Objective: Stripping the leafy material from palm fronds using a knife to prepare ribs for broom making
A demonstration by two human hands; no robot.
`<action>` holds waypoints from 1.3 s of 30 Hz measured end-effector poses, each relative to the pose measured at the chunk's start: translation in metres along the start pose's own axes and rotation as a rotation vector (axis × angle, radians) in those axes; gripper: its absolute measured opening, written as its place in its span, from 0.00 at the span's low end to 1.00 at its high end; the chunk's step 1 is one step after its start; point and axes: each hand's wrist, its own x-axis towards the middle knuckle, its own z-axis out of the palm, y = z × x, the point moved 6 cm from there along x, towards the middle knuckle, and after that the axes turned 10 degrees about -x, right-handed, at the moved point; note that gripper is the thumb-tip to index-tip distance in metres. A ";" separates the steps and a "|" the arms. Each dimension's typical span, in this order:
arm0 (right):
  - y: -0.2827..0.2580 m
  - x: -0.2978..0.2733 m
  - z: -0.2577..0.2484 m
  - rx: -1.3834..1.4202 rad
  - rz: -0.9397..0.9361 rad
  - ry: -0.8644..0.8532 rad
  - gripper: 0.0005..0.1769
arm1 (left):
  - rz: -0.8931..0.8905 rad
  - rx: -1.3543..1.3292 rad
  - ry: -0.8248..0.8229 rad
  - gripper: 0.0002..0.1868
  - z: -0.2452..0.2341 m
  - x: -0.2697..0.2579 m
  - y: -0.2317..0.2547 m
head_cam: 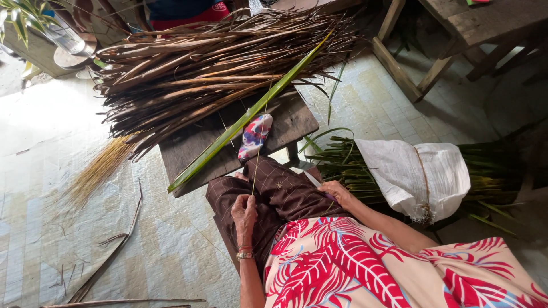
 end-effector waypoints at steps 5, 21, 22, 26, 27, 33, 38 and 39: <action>-0.006 0.013 -0.001 -0.149 -0.866 -0.192 0.26 | -0.004 0.006 -0.009 0.08 0.002 0.002 0.002; 0.022 0.016 -0.010 -0.417 -0.734 -0.081 0.23 | -0.016 -0.131 -0.015 0.08 -0.001 -0.002 0.011; 0.023 0.012 -0.010 -0.418 -0.735 -0.083 0.23 | -0.015 -0.133 -0.014 0.08 -0.001 -0.001 0.008; 0.097 0.024 -0.036 -0.098 0.323 0.085 0.05 | -0.020 -0.203 0.004 0.08 -0.002 0.003 -0.003; 0.114 0.024 -0.041 -0.050 0.471 0.123 0.04 | -0.018 -0.210 0.006 0.08 -0.002 0.004 -0.005; 0.071 0.019 -0.030 -0.230 0.094 0.031 0.16 | -0.019 -0.265 0.014 0.08 -0.004 0.008 -0.013; 0.094 0.058 -0.043 -0.186 -0.377 -0.412 0.17 | -0.017 -0.303 0.021 0.08 -0.004 0.008 -0.011; 0.093 0.043 -0.041 -0.283 -1.034 -0.822 0.20 | -0.020 -0.317 0.026 0.08 -0.004 0.008 -0.012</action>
